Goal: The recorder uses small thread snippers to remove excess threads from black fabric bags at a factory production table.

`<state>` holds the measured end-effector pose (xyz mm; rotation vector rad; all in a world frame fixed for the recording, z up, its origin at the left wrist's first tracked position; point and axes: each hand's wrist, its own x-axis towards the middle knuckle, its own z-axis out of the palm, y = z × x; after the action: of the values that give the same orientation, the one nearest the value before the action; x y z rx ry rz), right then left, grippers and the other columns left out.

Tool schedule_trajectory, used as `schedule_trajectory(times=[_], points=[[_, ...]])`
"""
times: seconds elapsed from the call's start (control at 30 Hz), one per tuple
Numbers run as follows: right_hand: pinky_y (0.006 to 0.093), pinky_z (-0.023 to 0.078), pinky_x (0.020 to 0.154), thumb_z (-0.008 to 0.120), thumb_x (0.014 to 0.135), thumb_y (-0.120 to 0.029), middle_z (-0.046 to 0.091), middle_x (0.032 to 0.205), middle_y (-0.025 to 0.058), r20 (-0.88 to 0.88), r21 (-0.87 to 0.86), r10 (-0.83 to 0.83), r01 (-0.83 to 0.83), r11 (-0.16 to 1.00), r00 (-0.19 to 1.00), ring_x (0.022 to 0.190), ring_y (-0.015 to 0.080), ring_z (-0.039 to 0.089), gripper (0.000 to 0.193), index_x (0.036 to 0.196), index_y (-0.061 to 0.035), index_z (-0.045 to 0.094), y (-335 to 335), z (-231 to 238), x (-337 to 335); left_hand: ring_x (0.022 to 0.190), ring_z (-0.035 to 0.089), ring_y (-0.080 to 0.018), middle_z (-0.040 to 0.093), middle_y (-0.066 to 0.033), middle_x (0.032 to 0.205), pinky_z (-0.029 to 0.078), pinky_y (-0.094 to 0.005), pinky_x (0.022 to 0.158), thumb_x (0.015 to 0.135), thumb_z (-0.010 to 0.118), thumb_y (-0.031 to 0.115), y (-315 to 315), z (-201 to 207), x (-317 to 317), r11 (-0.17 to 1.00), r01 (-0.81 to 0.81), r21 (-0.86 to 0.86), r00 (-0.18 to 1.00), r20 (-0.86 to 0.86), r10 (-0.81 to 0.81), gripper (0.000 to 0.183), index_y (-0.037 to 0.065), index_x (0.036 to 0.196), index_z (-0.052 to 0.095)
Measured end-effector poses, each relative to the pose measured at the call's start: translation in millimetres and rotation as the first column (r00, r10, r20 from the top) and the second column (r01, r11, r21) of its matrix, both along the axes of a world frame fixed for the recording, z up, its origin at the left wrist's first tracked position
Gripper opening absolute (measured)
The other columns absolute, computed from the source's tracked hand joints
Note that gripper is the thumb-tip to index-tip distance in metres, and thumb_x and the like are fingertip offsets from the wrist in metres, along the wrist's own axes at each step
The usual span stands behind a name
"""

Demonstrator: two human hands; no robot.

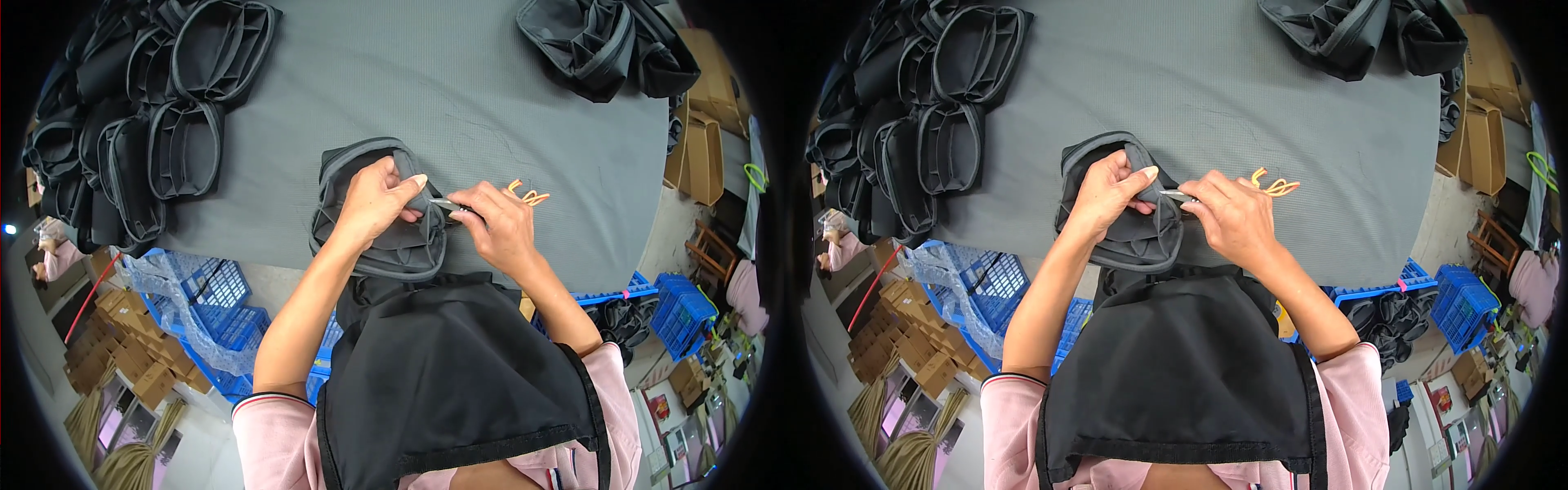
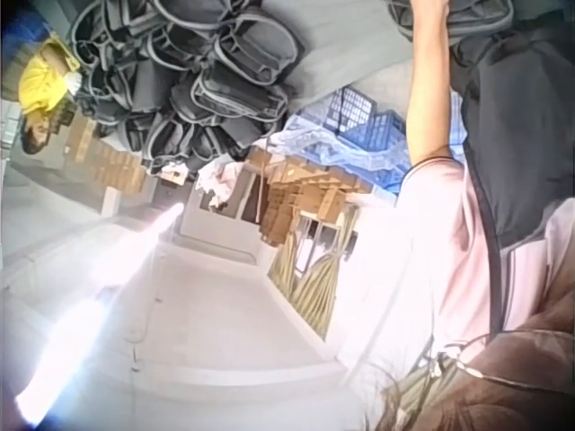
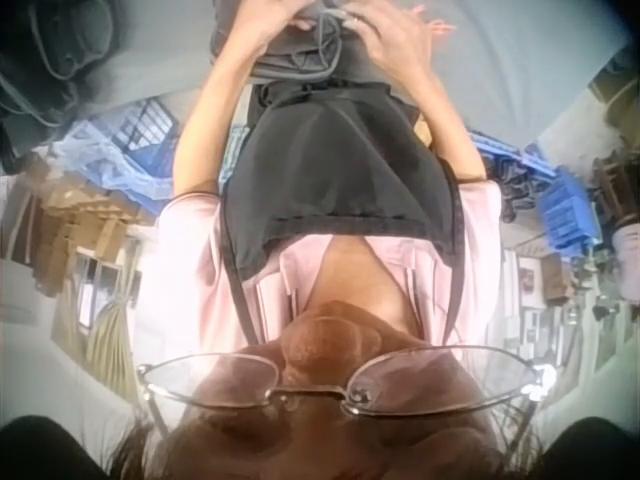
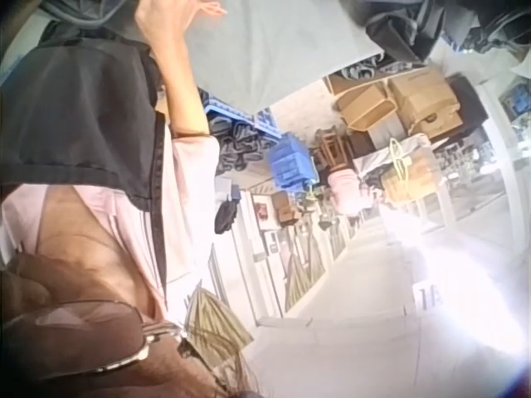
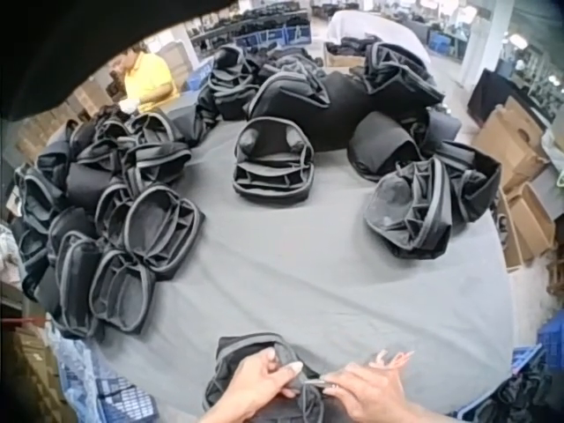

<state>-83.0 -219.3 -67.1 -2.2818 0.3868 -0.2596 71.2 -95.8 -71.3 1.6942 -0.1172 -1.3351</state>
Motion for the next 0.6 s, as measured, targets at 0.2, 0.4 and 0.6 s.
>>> schedule_trajectory(times=[0.2,0.4,0.6], points=[[0.0306,0.04,0.052,0.069,0.071,-0.01,0.057,0.072,0.0031,0.153,-0.005,-0.098,0.1,0.995,0.983,0.055,0.0213,0.054,0.018,0.089,-0.0083,0.063,4.5,-2.1,-1.4,0.062,0.06,-0.0137,0.06,-0.0104,0.074,0.052,-0.0245,0.051,0.083,0.063,0.017,-0.6,-1.3,2.4,1.0,0.01,0.007,1.0,0.004,-0.01,0.023,-0.004,0.084,0.053],[0.0306,0.041,0.053,0.068,0.072,-0.009,0.058,0.073,0.0043,0.082,0.121,-0.187,0.176,0.977,0.979,0.057,0.0217,0.055,0.019,0.09,-0.0068,0.063,6.4,-5.0,-5.1,0.063,0.061,-0.0148,0.061,-0.0113,0.075,0.053,-0.0246,0.052,0.083,0.063,0.017,-2.0,-0.3,3.9,1.0,0.0,-0.001,1.0,-0.03,0.0,0.023,-0.005,0.085,0.054],[0.0288,0.044,0.058,0.067,0.071,-0.003,0.061,0.078,0.0083,0.0,0.191,-0.1,0.098,0.977,0.995,0.062,0.0201,0.056,0.022,0.092,-0.0028,0.063,2.4,1.4,-3.5,0.064,0.062,-0.0149,0.061,-0.0113,0.076,0.053,-0.0244,0.053,0.083,0.062,0.015,-1.9,2.1,4.8,1.0,0.0,0.013,1.0,-0.008,0.0,0.022,-0.005,0.086,0.054]])
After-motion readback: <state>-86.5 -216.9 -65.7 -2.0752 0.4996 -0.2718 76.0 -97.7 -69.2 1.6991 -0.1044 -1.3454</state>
